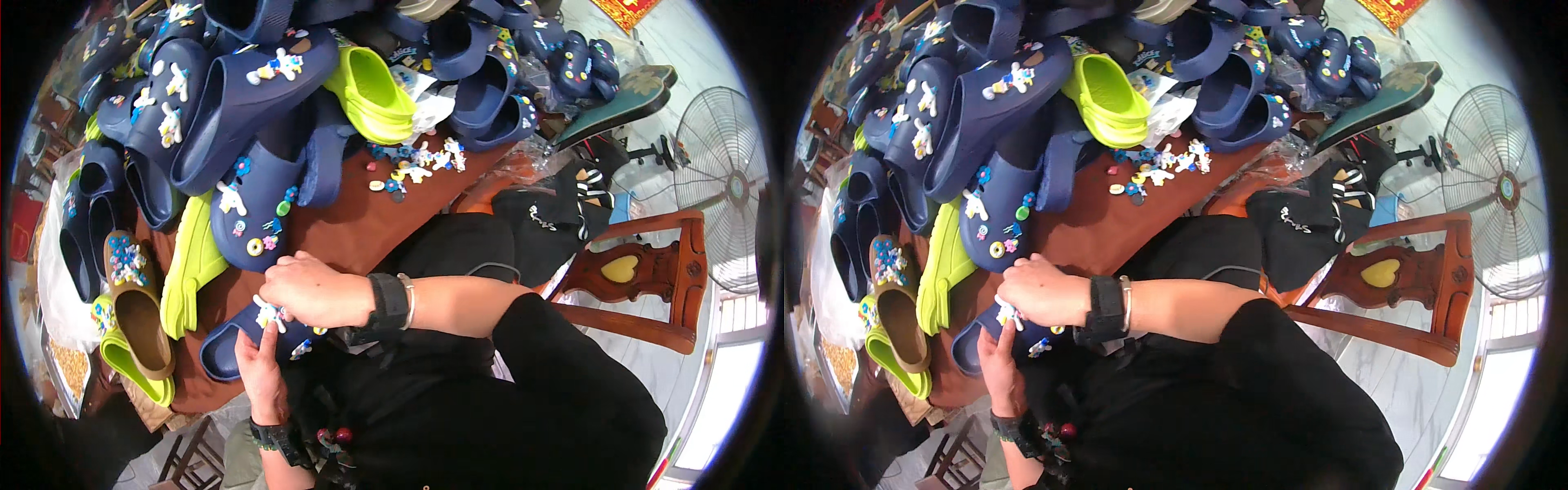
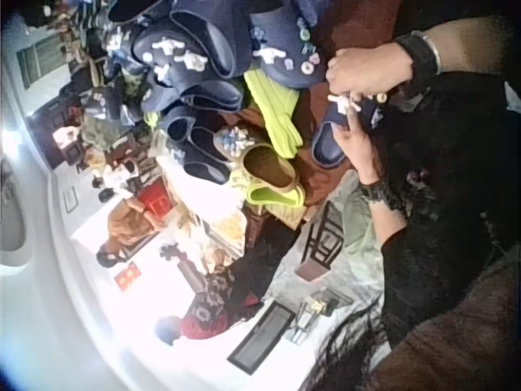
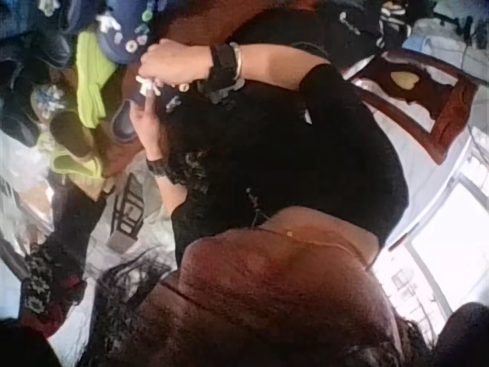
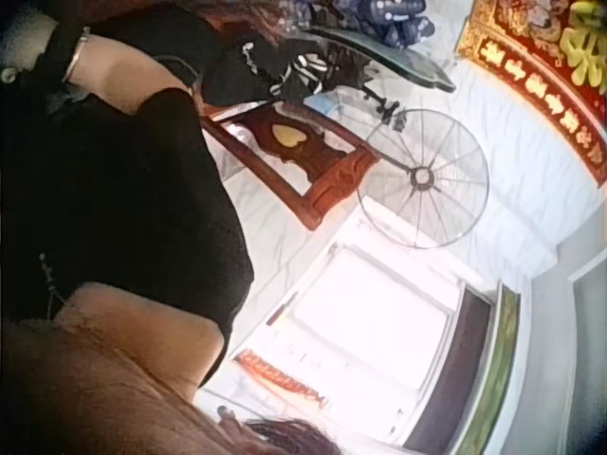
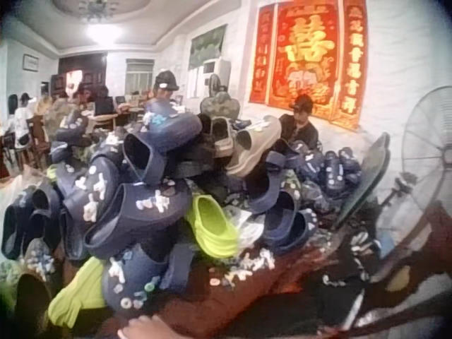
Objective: The recorder and others in a workshop are decorating blue clogs by pushing various character-themed charms, primarily Smurfs, into the holes of the shoes.
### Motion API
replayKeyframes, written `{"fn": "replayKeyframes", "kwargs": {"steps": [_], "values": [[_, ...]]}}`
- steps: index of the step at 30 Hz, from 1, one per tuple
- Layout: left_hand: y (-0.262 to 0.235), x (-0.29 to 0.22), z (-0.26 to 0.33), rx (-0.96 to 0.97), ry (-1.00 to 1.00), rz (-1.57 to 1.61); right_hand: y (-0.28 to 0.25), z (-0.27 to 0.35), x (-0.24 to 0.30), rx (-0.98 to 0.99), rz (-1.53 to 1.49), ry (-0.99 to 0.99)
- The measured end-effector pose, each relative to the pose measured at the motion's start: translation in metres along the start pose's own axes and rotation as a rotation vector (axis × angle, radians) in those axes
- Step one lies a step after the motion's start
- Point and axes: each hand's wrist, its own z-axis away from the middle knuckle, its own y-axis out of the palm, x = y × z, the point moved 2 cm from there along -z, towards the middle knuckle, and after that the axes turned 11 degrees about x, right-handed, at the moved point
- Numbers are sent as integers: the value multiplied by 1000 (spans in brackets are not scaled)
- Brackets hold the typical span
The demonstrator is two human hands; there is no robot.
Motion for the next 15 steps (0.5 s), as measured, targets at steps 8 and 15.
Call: {"fn": "replayKeyframes", "kwargs": {"steps": [8, 15], "values": [[-6, 6, 1, 22, 51, 19, -12, -12, 35, 62, 495, -166], [-1, 2, 2, 17, 21, 38, -5, 1, 17, -38, 343, -227]]}}
